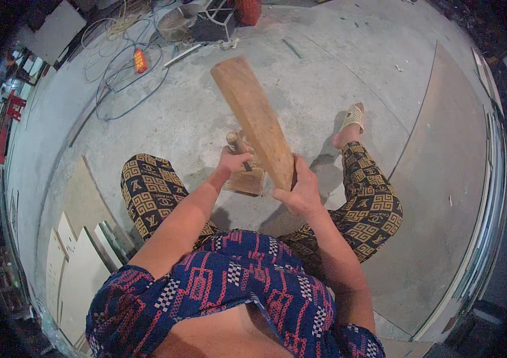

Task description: The person carves a hole into a piece of wood using a handheld carving tool.

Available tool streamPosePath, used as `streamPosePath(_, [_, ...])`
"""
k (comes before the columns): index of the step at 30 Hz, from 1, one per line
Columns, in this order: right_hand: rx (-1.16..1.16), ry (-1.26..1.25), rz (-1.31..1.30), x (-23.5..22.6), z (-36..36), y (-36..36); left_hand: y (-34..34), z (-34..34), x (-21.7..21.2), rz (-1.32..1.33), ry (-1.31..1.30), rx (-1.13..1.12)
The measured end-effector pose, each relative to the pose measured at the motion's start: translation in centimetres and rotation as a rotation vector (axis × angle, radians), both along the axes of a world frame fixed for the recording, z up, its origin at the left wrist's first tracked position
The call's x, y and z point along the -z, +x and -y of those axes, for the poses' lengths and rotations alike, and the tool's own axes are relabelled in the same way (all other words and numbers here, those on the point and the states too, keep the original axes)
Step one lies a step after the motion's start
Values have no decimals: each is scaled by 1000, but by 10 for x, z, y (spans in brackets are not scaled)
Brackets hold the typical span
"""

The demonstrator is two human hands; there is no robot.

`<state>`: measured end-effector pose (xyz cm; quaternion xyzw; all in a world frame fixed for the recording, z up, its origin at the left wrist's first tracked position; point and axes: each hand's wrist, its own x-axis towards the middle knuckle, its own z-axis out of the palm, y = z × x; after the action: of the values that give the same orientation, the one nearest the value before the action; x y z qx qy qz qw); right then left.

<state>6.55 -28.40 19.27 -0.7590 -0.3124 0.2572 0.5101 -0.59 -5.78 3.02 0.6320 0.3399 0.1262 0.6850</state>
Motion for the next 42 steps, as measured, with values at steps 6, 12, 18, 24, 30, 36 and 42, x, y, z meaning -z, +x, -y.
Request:
streamPosePath(6, [-25, 86, 268, 8, -1, -9, -3, 19, 7, -51, 78, -71])
streamPosePath(12, [-197, -448, 214, 3, -6, -13, -1, 14, 19, 409, 175, 173])
streamPosePath(18, [-158, -368, 231, 1, -7, -18, 3, -4, 51, 292, -103, -105])
streamPosePath(24, [26, -190, 139, 8, -1, 4, 7, 9, -14, 164, -124, 35])
streamPosePath(30, [-9, -271, 94, -6, -4, -6, 5, 10, -5, 163, -34, 57])
streamPosePath(36, [0, -90, 259, 4, 6, -9, 11, 16, -8, 224, -101, 162])
streamPosePath(42, [-79, -413, 152, 6, 1, -8, 7, 13, -3, 182, -158, 124])
